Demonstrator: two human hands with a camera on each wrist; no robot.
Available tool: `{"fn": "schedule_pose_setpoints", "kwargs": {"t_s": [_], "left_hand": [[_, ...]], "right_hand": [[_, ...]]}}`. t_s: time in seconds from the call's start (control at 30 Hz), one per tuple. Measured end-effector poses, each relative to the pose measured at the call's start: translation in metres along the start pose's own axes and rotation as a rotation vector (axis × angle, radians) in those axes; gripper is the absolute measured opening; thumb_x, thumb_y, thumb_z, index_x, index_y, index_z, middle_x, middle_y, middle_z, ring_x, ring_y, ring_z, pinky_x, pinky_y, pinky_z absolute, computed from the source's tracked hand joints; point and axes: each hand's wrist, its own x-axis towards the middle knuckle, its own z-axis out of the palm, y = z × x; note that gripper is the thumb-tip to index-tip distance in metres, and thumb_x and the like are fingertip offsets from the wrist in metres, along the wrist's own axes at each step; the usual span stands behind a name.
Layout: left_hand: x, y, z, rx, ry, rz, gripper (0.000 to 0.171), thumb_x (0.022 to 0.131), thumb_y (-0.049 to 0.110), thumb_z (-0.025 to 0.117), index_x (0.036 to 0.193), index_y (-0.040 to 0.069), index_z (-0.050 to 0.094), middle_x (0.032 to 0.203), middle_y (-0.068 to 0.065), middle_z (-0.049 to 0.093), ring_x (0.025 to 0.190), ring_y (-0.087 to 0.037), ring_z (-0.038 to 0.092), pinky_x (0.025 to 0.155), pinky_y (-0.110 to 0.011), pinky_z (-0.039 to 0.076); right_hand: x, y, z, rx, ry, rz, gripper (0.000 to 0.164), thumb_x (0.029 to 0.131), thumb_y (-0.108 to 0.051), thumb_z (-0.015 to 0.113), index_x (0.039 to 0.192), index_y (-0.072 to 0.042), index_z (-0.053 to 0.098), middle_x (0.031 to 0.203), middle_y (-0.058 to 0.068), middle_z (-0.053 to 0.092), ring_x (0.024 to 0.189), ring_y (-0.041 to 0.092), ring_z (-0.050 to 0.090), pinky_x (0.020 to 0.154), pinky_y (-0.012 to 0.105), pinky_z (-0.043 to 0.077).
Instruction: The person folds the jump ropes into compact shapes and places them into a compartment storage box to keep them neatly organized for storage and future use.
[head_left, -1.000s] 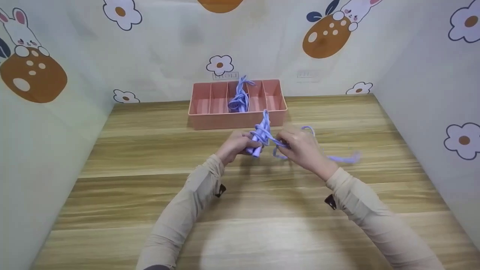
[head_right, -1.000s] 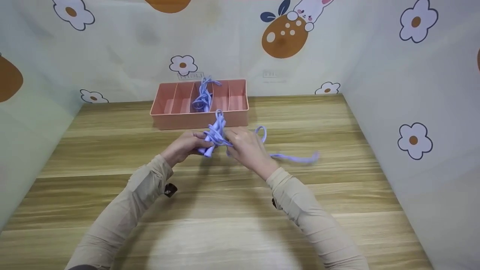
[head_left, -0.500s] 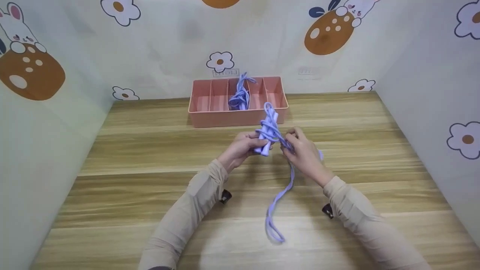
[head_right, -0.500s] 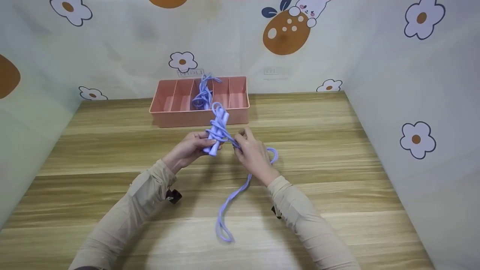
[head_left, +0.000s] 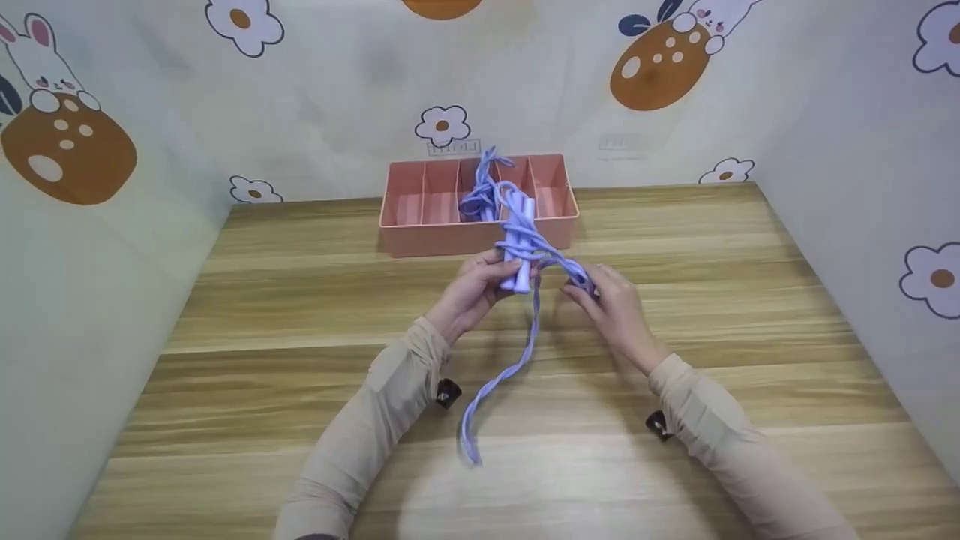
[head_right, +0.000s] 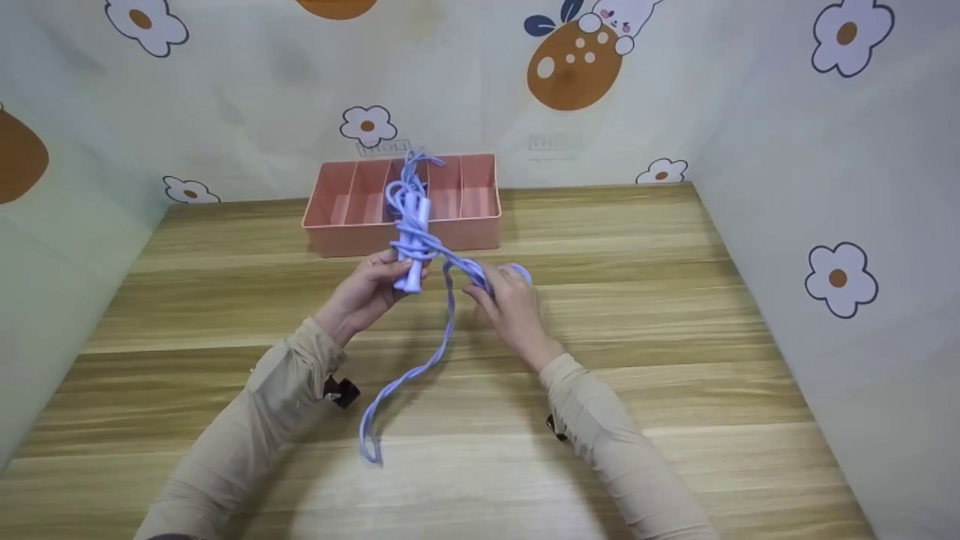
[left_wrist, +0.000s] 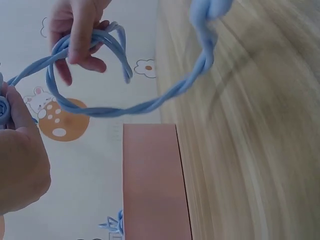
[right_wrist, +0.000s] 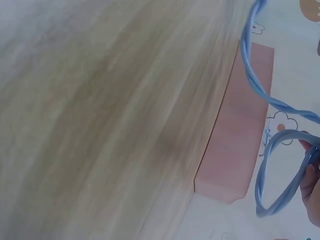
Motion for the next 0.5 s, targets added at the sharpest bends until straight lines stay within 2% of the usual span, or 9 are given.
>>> {"fn": "schedule_pose_setpoints", "kwargs": {"t_s": [0.07,0.13,0.23,0.3,0.4,0.5], "left_hand": [[-0.001,0.003,-0.001,-0.022,0.011,0.013,0.030,0.089,-0.008,0.043,0.117,-0.014,0.045,0.083,-0.007,0.067,0.073,-0.014,0.066,0.072,-0.026,0.054],[-0.002,0.006,-0.002,-0.035,0.025,0.026,0.030,0.089,-0.008,0.042,0.118,-0.014,0.045,0.084,-0.006,0.067,0.074,-0.014,0.066,0.070,-0.025,0.055],[-0.004,0.008,-0.004,-0.053,0.026,0.033,0.026,0.089,-0.008,0.042,0.113,-0.010,0.051,0.084,-0.006,0.068,0.074,-0.015,0.066,0.068,-0.025,0.055],[-0.005,0.008,-0.004,-0.058,0.002,0.035,0.023,0.088,-0.008,0.042,0.106,-0.005,0.057,0.083,-0.007,0.068,0.074,-0.015,0.066,0.068,-0.025,0.055],[-0.007,0.004,-0.004,-0.038,-0.095,0.018,0.025,0.087,-0.009,0.042,0.094,0.002,0.062,0.083,-0.007,0.068,0.074,-0.016,0.066,0.070,-0.025,0.054],[-0.009,-0.002,-0.004,0.006,-0.238,-0.030,0.029,0.084,-0.011,0.042,0.089,0.007,0.065,0.082,-0.006,0.068,0.074,-0.015,0.066,0.071,-0.024,0.054]], "right_hand": [[0.000,-0.001,-0.003,0.115,0.002,0.059,0.013,0.083,-0.010,0.064,0.092,0.000,0.064,0.075,0.008,0.061,0.066,0.012,0.052,0.056,0.025,0.045],[0.001,-0.003,-0.006,0.268,-0.011,0.169,0.012,0.087,-0.007,0.058,0.087,0.003,0.064,0.078,0.010,0.064,0.067,0.008,0.055,0.058,0.020,0.048],[0.005,-0.003,-0.008,0.524,-0.046,0.411,0.022,0.093,-0.006,0.049,0.086,0.010,0.062,0.080,0.012,0.066,0.070,0.008,0.060,0.062,0.020,0.053],[0.007,-0.001,-0.009,0.650,-0.100,0.585,0.026,0.094,-0.009,0.047,0.083,0.010,0.063,0.077,0.008,0.065,0.070,0.008,0.061,0.062,0.023,0.054],[0.009,0.007,-0.009,0.744,-0.221,0.829,0.028,0.094,-0.013,0.048,0.076,-0.002,0.066,0.072,-0.002,0.062,0.068,0.006,0.058,0.058,0.022,0.053],[0.008,0.020,-0.009,0.761,-0.347,0.994,0.030,0.092,-0.016,0.050,0.068,-0.015,0.066,0.064,-0.008,0.058,0.059,0.003,0.051,0.050,0.017,0.045]]}}
